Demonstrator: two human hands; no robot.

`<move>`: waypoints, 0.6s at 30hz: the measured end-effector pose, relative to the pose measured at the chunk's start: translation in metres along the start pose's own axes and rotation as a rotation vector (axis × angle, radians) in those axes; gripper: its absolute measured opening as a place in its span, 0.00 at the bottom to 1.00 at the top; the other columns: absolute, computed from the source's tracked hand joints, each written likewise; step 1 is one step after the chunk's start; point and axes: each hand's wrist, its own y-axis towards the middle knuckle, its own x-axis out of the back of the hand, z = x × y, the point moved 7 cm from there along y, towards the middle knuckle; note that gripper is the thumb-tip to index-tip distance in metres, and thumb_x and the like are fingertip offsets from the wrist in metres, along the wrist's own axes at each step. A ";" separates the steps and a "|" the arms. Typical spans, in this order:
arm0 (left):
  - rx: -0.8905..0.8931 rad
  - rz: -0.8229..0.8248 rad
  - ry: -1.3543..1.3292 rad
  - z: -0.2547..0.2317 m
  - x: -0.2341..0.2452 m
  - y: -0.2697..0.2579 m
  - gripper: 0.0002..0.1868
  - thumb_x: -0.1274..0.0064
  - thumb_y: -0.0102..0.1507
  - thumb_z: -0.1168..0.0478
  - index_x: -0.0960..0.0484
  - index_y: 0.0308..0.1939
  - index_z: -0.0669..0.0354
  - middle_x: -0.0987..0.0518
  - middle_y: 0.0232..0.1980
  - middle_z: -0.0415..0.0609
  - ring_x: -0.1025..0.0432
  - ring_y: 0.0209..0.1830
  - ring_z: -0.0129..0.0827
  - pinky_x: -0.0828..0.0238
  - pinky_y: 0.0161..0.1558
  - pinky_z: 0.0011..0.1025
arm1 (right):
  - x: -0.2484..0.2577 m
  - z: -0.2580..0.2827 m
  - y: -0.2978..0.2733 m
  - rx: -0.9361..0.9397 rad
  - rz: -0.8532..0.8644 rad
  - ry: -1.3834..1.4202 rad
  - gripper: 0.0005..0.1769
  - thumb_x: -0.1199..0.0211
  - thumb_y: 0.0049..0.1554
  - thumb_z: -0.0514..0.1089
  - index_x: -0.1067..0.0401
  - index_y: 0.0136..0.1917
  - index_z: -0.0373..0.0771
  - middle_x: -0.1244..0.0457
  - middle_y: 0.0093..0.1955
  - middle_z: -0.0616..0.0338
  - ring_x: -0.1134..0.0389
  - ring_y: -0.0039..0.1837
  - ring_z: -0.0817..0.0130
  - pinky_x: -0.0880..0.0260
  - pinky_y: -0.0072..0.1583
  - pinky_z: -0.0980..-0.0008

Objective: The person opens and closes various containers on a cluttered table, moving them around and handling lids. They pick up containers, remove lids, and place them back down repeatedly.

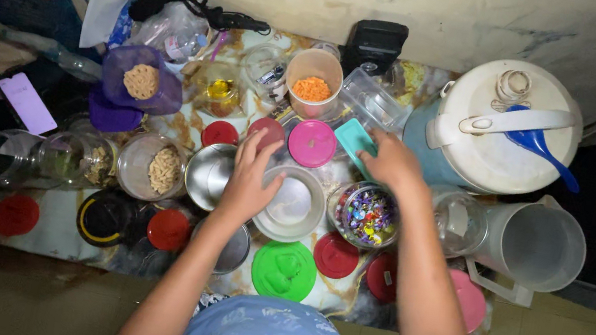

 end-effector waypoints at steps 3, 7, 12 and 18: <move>-0.007 0.029 -0.020 0.000 -0.002 -0.007 0.31 0.38 0.59 0.63 0.27 0.66 0.59 0.39 0.74 0.64 0.46 0.76 0.62 0.47 0.74 0.50 | 0.004 0.029 -0.033 0.080 -0.156 0.103 0.31 0.34 0.56 0.52 0.30 0.69 0.37 0.35 0.65 0.42 0.33 0.64 0.43 0.33 0.64 0.52; -0.007 0.036 -0.011 0.006 0.008 -0.017 0.29 0.37 0.58 0.61 0.25 0.63 0.58 0.38 0.73 0.64 0.46 0.76 0.61 0.47 0.73 0.49 | -0.013 0.083 -0.065 0.259 -0.238 0.187 0.27 0.33 0.55 0.48 0.28 0.65 0.36 0.34 0.63 0.43 0.33 0.65 0.44 0.33 0.64 0.54; 0.011 -0.022 0.032 0.029 0.042 -0.040 0.29 0.37 0.57 0.62 0.24 0.63 0.58 0.37 0.73 0.64 0.45 0.76 0.60 0.47 0.73 0.50 | -0.047 0.141 -0.083 0.455 -0.291 0.200 0.24 0.33 0.55 0.46 0.28 0.62 0.33 0.34 0.62 0.41 0.35 0.66 0.42 0.36 0.65 0.53; 0.026 -0.032 -0.006 0.068 0.084 -0.057 0.27 0.38 0.59 0.62 0.24 0.62 0.59 0.36 0.73 0.63 0.46 0.76 0.59 0.47 0.73 0.49 | -0.082 0.184 -0.085 0.456 -0.228 0.214 0.20 0.35 0.56 0.45 0.27 0.59 0.35 0.33 0.57 0.45 0.34 0.63 0.44 0.34 0.63 0.53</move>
